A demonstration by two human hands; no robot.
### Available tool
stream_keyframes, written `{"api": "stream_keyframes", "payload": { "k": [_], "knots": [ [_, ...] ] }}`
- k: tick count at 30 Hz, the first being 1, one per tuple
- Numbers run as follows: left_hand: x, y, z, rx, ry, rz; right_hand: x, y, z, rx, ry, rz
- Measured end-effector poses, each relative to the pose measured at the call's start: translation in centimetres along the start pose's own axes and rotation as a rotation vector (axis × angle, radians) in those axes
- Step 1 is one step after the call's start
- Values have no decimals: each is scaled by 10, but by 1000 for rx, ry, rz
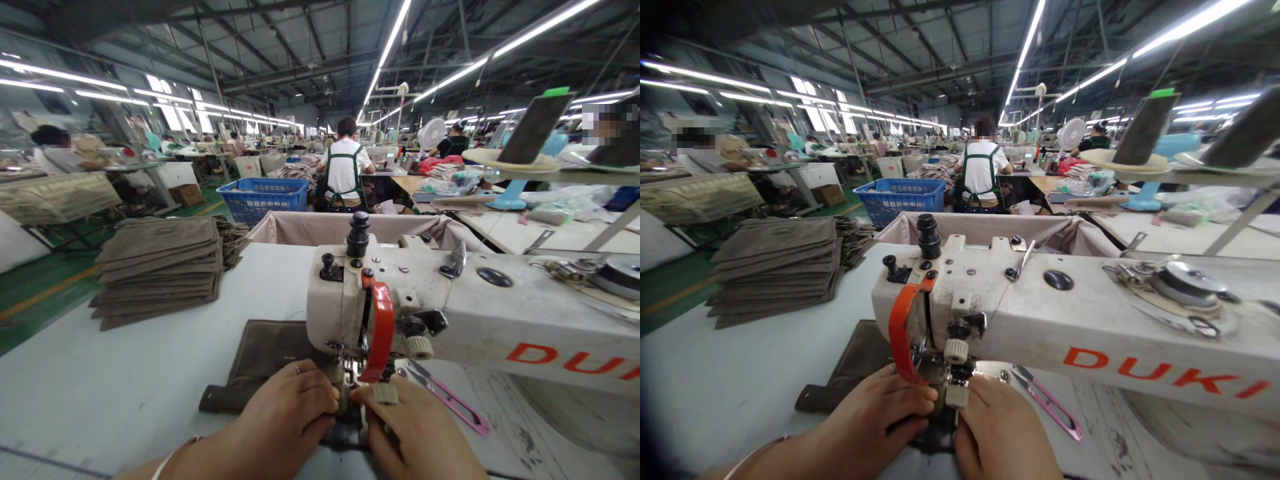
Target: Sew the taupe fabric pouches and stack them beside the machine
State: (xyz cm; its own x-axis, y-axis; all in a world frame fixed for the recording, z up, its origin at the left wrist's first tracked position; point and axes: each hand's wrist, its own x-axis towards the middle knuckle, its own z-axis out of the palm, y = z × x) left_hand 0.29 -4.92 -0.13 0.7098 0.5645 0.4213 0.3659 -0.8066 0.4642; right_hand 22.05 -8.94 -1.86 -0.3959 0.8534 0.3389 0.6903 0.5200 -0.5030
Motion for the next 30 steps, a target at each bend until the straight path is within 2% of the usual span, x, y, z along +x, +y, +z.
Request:
{"api": "stream_keyframes", "payload": {
  "k": [6,10,18,22,26,30],
  "knots": [
    [-2,-1,3,28,4,-16,0,-1,-12,-99,11,87],
    [-2,-1,3,33,-2,-10,2,-1,-14,-109,-32,129],
    [3,-10,-13,20,-174,23,5,2,-11,-154,50,135],
    [1,-9,-9,18,-109,6,5,-1,-9,-108,65,93],
    [-1,-2,1,50,-24,-3,3,-6,-4,-90,-7,-5],
    [-2,-2,3,43,-13,-7,1,-10,-1,-116,-20,15]
  ]
}}
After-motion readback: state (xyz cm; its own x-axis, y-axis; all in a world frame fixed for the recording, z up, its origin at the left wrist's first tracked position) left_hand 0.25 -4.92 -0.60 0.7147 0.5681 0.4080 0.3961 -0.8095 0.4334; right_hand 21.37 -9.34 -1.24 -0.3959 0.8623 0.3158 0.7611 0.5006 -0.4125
